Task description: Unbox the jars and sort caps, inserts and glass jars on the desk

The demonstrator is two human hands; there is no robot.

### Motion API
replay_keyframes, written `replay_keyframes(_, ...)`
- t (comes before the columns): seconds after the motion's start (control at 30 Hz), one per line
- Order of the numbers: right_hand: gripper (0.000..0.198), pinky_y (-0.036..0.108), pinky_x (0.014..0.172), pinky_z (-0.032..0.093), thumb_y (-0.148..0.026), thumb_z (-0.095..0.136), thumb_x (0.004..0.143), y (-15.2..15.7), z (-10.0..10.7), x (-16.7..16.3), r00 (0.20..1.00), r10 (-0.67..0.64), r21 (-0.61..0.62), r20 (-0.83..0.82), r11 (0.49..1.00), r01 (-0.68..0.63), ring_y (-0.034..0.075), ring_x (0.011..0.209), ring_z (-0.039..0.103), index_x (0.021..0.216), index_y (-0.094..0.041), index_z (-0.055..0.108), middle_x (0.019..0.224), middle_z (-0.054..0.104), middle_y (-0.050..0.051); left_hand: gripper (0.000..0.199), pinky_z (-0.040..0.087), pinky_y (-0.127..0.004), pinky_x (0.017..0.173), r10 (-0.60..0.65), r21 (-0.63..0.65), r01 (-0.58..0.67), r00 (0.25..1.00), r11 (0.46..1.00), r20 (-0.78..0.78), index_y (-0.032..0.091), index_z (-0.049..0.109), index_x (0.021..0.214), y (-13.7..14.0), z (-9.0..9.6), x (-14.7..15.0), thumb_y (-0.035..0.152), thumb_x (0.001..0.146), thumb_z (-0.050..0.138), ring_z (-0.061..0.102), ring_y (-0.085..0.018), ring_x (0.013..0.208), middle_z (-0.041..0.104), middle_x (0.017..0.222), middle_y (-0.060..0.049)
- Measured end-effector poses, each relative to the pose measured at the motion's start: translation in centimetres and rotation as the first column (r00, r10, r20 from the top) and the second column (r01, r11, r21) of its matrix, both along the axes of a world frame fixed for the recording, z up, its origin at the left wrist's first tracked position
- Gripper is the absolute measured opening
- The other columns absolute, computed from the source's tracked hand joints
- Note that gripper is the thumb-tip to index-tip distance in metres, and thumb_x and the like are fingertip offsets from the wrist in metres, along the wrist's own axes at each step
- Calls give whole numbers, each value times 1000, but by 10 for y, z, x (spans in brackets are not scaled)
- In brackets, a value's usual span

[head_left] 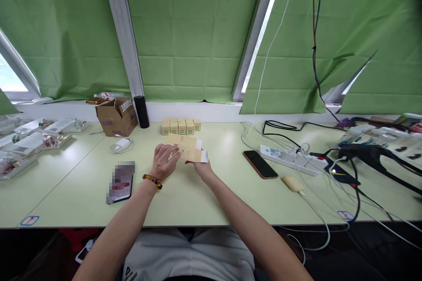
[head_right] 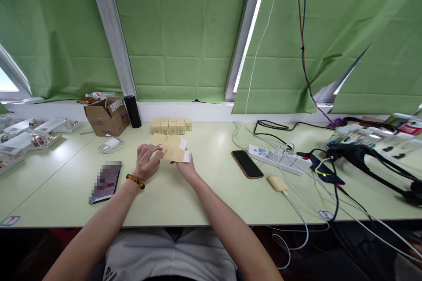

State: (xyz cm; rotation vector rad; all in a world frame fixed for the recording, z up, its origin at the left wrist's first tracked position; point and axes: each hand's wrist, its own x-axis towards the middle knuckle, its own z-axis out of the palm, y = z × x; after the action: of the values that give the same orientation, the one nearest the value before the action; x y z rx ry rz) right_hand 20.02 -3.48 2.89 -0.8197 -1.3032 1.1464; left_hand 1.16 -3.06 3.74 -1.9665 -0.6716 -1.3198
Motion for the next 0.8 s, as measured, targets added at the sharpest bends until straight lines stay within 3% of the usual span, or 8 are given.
replay_keyframes(0.13, 32, 33, 67, 60, -32, 71, 77, 1, -2, -2, 1000, 17, 10, -16, 1000, -17, 20, 81, 69, 107, -22, 66, 106, 76, 7, 17, 50, -48, 91, -7, -61, 16, 990, 998, 143, 25, 61, 90, -1, -2, 4, 9, 88, 63, 70, -25, 105, 77, 108, -7)
replay_keyframes(0.23, 33, 30, 64, 57, -40, 70, 82, 2, -4, -2, 996, 87, -22, 33, 996, -87, 19, 79, 70, 110, -22, 66, 95, 77, 6, 7, 54, -46, 90, 15, -236, 97, 903, 967, 430, 24, 58, 89, 4, -4, 6, 21, 92, 64, 71, -25, 104, 77, 103, -9)
replay_keyframes(0.3, 35, 27, 60, 52, -42, 70, 85, 2, -7, -3, 986, 129, -64, 110, 990, -122, 17, 76, 69, 112, -22, 66, 91, 77, 5, 12, 56, -38, 77, 140, -399, 159, 769, 903, 624, 23, 57, 91, 12, -6, 1, 31, 93, 65, 72, -22, 85, 75, 89, -6)
replay_keyframes(0.37, 33, 24, 55, 48, -42, 69, 85, 1, -10, -4, 970, 153, -103, 186, 985, -136, 16, 73, 67, 110, -22, 67, 89, 77, 5, 21, 53, -32, 64, 351, -601, 220, 640, 768, 683, 23, 55, 91, 24, -9, -10, 39, 89, 69, 68, -19, 67, 71, 76, -2)
replay_keyframes(0.47, 29, 25, 56, 47, -41, 69, 86, 0, -16, -6, 950, 182, -119, 255, 981, -156, 15, 69, 66, 107, -21, 68, 85, 76, 4, 21, 54, -31, 66, 630, -849, 249, 581, 465, 515, 21, 55, 100, 42, -12, -35, 37, 89, 64, 72, -20, 73, 75, 83, -5)
replay_keyframes(0.5, 27, 25, 59, 49, -40, 69, 87, 0, -17, -7, 943, 189, -112, 272, 980, -164, 15, 69, 66, 106, -21, 68, 84, 76, 3, 22, 54, -32, 69, 668, -876, 226, 574, 427, 474, 20, 56, 103, 48, -13, -43, 36, 89, 63, 73, -22, 77, 75, 86, -7)
replay_keyframes(0.67, 21, 31, 73, 54, -36, 67, 89, -1, -21, -9, 913, 201, -70, 356, 980, -189, 15, 70, 67, 104, -21, 68, 81, 76, 3, 39, 48, -54, 94, 778, -939, 68, 541, 338, 319, 16, 54, 117, 57, -14, -62, 30, 83, 66, 70, -39, 104, 74, 104, -21)
replay_keyframes(0.8, 18, 32, 74, 53, -34, 65, 91, -2, -22, -8, 891, 203, -47, 407, 978, -202, 16, 72, 67, 104, -22, 68, 82, 76, 2, 47, 37, -63, 104, 812, -922, -251, 574, 293, 102, 14, 52, 126, 49, -9, -51, 40, 87, 61, 56, -47, 126, 69, 120, -26)
